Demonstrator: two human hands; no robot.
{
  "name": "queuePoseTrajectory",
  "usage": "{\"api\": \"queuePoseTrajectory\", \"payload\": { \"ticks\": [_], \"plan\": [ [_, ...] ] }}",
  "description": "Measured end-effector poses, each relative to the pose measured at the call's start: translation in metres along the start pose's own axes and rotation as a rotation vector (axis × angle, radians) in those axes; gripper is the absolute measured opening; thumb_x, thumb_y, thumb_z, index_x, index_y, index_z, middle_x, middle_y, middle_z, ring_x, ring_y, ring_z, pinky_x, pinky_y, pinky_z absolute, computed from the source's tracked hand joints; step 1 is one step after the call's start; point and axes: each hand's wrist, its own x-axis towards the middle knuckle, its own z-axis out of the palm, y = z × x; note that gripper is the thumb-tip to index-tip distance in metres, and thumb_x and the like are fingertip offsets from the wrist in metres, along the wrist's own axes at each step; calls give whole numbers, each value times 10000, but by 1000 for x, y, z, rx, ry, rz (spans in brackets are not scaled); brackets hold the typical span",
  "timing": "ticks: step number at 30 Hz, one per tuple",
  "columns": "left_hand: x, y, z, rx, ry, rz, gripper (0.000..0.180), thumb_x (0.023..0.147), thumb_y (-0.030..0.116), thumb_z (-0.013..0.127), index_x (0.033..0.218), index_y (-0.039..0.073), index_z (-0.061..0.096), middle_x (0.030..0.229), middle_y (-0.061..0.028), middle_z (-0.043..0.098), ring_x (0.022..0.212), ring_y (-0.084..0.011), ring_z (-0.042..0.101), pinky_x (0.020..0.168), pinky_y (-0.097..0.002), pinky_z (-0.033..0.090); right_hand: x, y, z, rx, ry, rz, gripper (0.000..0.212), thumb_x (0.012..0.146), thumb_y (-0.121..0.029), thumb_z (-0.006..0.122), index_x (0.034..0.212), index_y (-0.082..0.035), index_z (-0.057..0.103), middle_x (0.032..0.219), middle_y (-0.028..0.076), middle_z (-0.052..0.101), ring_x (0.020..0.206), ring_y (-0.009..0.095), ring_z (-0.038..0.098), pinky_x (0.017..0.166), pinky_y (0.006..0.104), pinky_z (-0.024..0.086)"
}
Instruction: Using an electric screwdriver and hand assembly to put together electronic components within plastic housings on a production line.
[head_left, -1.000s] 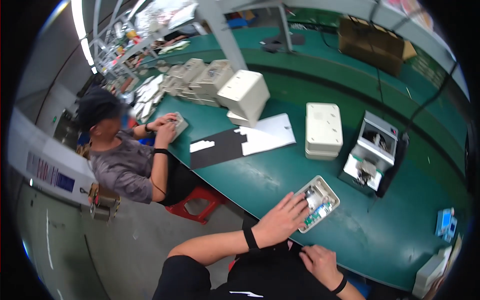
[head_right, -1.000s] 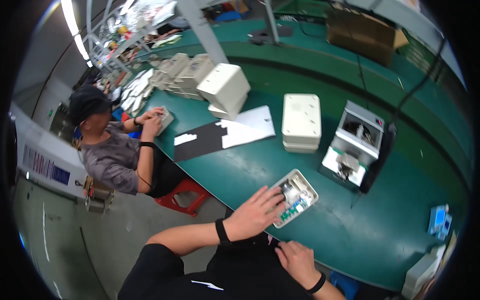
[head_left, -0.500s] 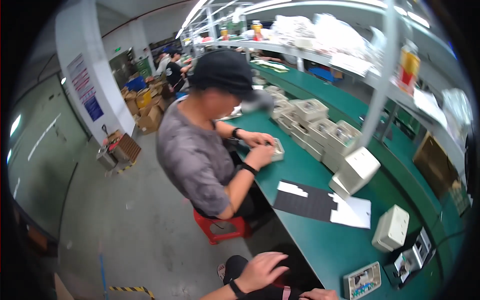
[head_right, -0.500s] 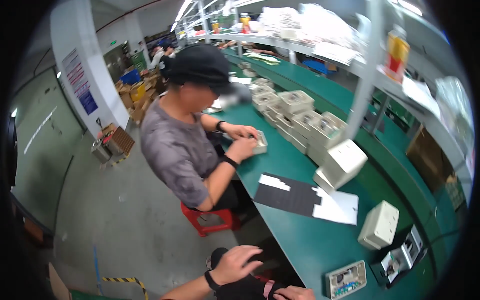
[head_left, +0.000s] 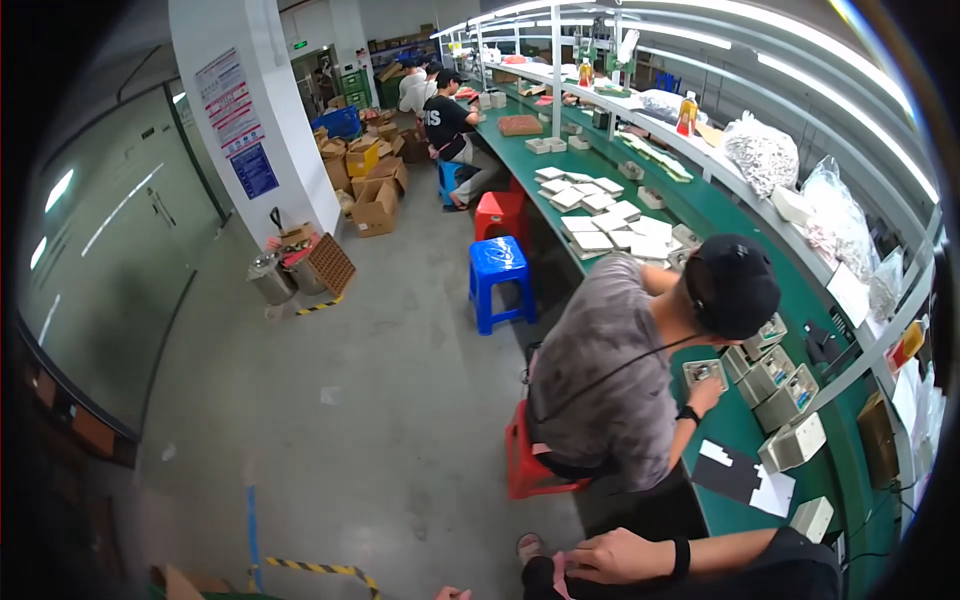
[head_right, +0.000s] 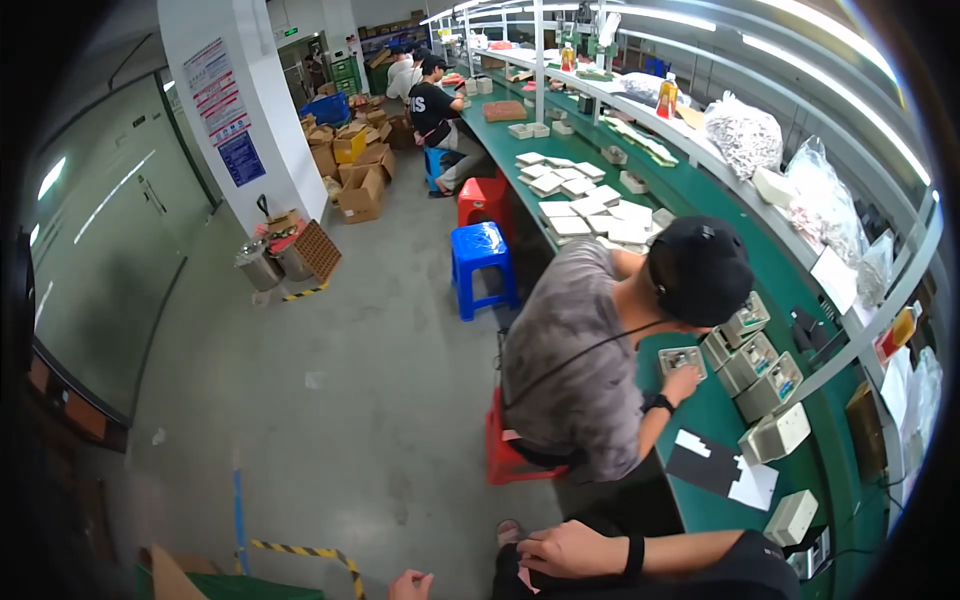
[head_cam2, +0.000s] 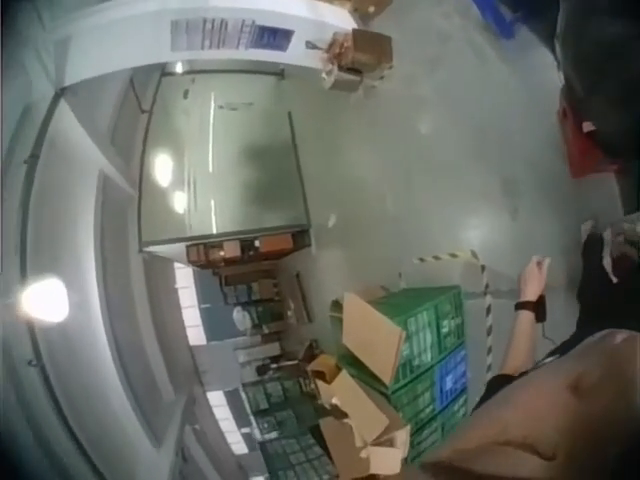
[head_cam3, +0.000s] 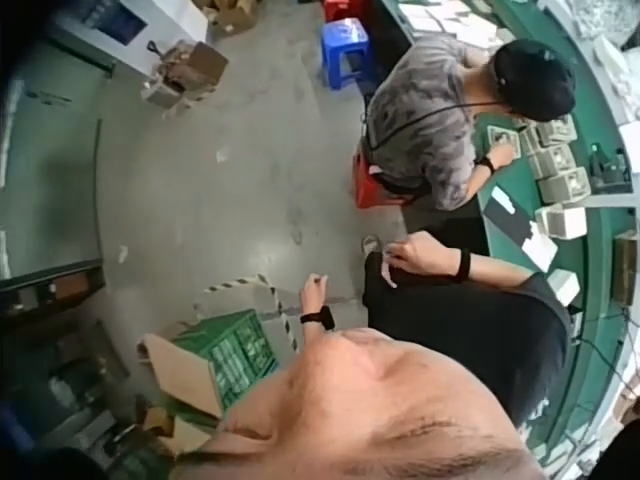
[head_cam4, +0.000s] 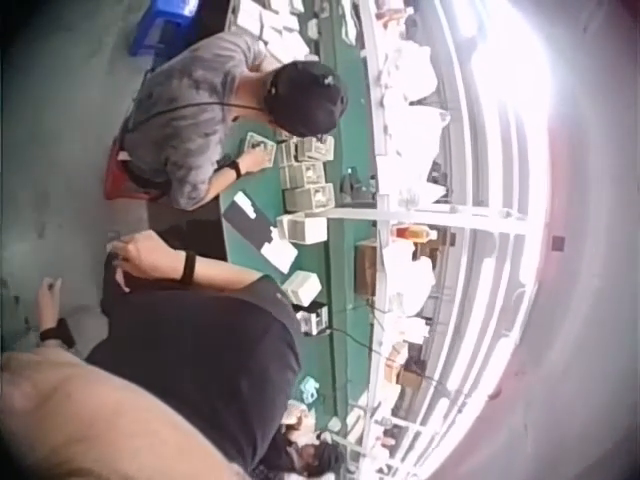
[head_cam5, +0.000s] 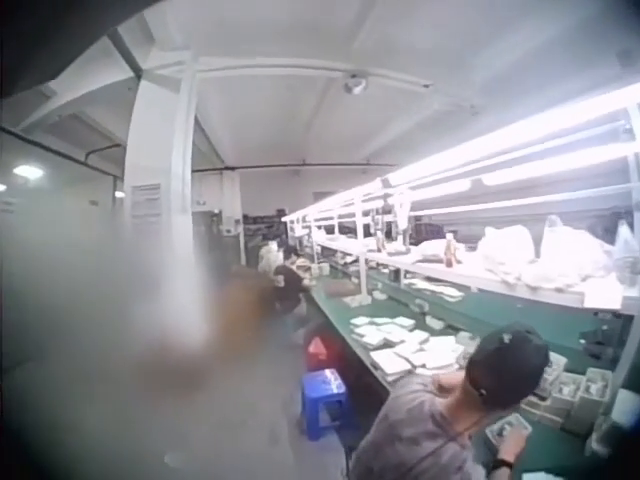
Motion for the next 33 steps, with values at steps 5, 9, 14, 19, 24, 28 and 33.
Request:
{"api": "queuePoseTrajectory", "payload": {
  "ticks": [5, 9, 14, 19, 24, 28, 33],
  "plan": [
    [34, 19, -72, -42, 34, -95, 419, 1007, 437, 641, 1130, 41, 701, 1068, -216, 738, 1036, -430, 683, 894, -503, 542, 100, 9, -4, 55, -41, -162, 280, 974, -338, 654, 1044, -67, 636, 863, 129, 693, 779, 367, 704, 674, 465, 578],
    [106, -6, -103, -74, -50, -17, 440, 1005, 427, 643, 1160, 20, 708, 1103, -215, 746, 1080, -420, 685, 943, -488, 538, 160, 18, -8, 70, 0, -118, 281, 965, -327, 657, 1040, -59, 621, 885, 144, 699, 798, 378, 706, 687, 478, 579],
    [239, 50, -170, 222, -152, 34, 453, 1004, 418, 642, 1192, 13, 713, 1138, -203, 747, 1101, -404, 686, 962, -474, 538, 229, 70, -18, 95, 70, 53, 281, 952, -329, 665, 1043, -65, 628, 875, 148, 696, 804, 369, 710, 688, 473, 581],
    [387, 88, -247, 270, -186, 209, 367, 973, 342, 693, 1154, 23, 719, 1107, -187, 749, 1056, -360, 704, 933, -436, 549, 338, 133, -33, -15, 294, 314, 290, 941, -340, 676, 1013, -70, 598, 867, 136, 679, 795, 372, 705, 624, 495, 557],
    [510, 120, -322, 215, -123, 337, 303, 924, 257, 758, 1026, -26, 719, 972, -168, 773, 914, -273, 746, 849, -381, 571, 426, 157, -106, 45, 473, 408, 278, 937, -308, 697, 1051, -69, 609, 900, 131, 669, 828, 366, 698, 680, 489, 563],
    [603, 151, -349, 260, -219, 284, 377, 976, 325, 695, 1186, 12, 703, 1131, -198, 740, 1061, -346, 700, 934, -438, 546, 480, 214, -133, 22, 564, 560, 323, 942, -324, 703, 1121, -71, 613, 938, 127, 670, 881, 348, 696, 712, 474, 567],
    [745, 191, -373, 296, -319, 262, 519, 969, 376, 721, 1282, -32, 653, 1200, -228, 721, 1131, -378, 681, 984, -476, 527, 543, 287, -173, 92, 874, 757, 372, 925, -290, 730, 1196, -67, 608, 1005, 140, 672, 918, 357, 687, 765, 466, 568]
  ]
}}
